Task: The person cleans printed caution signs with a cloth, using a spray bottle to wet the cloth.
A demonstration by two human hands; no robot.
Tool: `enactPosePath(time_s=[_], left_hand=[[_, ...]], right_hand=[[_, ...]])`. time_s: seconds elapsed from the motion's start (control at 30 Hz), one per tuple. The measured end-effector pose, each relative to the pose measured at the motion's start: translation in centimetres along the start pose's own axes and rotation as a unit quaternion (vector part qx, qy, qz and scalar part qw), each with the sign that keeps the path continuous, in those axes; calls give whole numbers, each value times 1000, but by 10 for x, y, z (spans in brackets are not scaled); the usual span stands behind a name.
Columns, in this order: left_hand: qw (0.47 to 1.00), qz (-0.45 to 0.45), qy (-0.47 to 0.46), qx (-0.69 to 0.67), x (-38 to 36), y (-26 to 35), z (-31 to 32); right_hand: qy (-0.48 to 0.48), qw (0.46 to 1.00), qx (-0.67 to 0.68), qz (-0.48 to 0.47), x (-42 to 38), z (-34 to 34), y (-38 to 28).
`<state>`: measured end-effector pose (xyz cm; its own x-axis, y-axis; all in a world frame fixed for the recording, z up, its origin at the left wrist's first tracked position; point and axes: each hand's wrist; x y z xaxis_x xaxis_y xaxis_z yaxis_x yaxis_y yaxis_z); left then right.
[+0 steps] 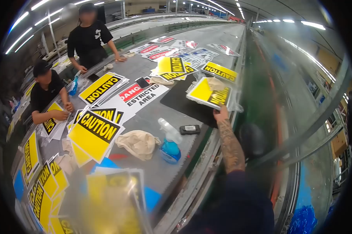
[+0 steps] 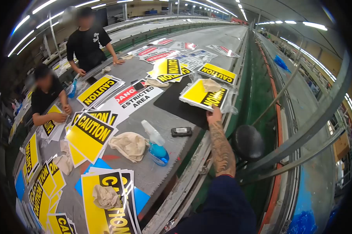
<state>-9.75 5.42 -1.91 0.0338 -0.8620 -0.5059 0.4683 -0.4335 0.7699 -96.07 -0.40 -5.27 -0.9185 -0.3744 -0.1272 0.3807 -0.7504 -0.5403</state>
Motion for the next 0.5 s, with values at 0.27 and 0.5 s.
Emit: enactPosePath(time_s=[0.27,0.5], left_hand=[[985,73,26,153,-10,-2,-1],[999,24,-26,-14,6,-11,-22]], right_hand=[[71,782,-526,-327,33,90,-76],[119,716,-517,-453,21,102,-98]])
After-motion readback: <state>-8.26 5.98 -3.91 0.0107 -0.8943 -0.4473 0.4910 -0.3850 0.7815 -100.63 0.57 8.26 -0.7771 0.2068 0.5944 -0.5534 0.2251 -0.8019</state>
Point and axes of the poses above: each hand's wrist, its own x-axis towards the middle knuckle, its own z-axis out of the palm, y = z × x, and after that the axes turned 6 degrees about -y, right-handed
